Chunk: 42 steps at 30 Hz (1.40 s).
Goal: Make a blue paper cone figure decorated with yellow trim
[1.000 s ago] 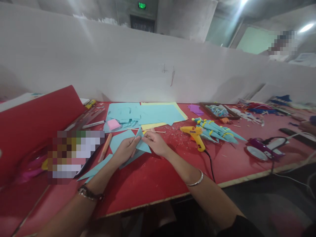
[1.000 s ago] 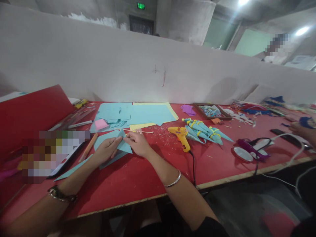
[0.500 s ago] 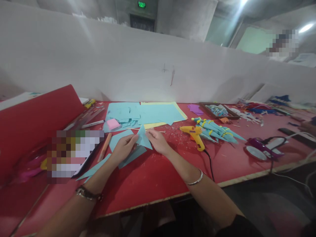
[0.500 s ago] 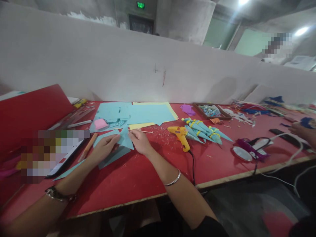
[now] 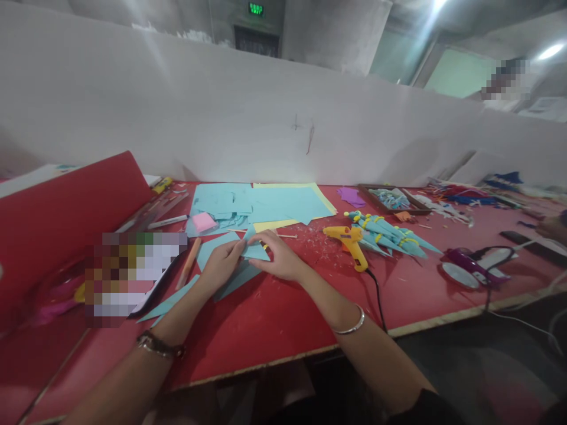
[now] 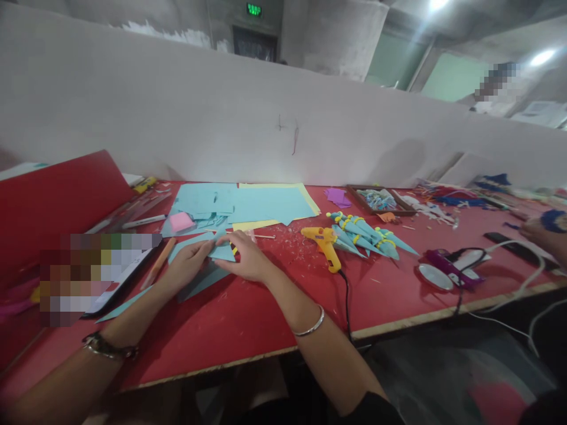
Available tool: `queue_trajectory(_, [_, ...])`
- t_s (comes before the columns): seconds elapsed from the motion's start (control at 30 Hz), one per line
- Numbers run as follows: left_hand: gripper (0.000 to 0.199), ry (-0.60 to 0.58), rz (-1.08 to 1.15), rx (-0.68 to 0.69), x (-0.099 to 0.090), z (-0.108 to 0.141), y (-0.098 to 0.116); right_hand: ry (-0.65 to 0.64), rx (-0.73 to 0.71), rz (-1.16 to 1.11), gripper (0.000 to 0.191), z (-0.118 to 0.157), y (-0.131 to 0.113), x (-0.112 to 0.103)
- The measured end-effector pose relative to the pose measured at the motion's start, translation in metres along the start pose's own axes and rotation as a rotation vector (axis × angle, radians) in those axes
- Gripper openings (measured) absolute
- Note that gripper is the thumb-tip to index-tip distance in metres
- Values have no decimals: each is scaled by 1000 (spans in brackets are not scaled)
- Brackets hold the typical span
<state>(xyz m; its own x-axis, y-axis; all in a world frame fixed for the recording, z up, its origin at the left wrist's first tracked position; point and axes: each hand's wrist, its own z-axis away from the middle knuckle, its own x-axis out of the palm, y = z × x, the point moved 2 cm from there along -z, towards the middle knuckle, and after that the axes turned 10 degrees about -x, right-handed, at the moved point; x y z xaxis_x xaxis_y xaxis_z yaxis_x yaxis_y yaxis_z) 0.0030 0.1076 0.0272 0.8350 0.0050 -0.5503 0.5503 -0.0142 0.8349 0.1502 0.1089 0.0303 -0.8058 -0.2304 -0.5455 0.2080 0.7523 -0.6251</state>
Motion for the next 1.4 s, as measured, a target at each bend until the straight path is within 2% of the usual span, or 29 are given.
queue_trajectory(0.23, [35, -91, 49, -21, 2, 2, 3, 101, 78, -181, 16, -2, 8, 1])
queue_trajectory(0.43, [45, -160, 57, -40, 6, 7, 6, 241, 231, -296, 20, -2, 21, 4])
queue_trajectory(0.6, [39, -172, 8, 68, 7, 6, 5, 313, 282, -502, 23, -3, 23, 8])
queue_trajectory(0.73, [40, -186, -14, 34, 7, 5, 3, 348, 295, -533, 28, -3, 25, 10])
queue_trajectory(0.93, [41, -101, 5, -18, 5, 3, 0, 341, 245, -564, 36, -4, 26, 11])
queue_trajectory(1.17, [42, -46, 56, 21, 3, 3, 1, 269, 293, -654, 48, -4, 28, 12])
queue_trajectory(1.3, [42, -12, 70, -21, 3, 4, 1, 200, 278, -582, 48, -4, 24, 11])
queue_trajectory(1.4, [42, 6, 88, -51, 2, 3, -1, 203, 275, -469, 46, -3, 22, 11])
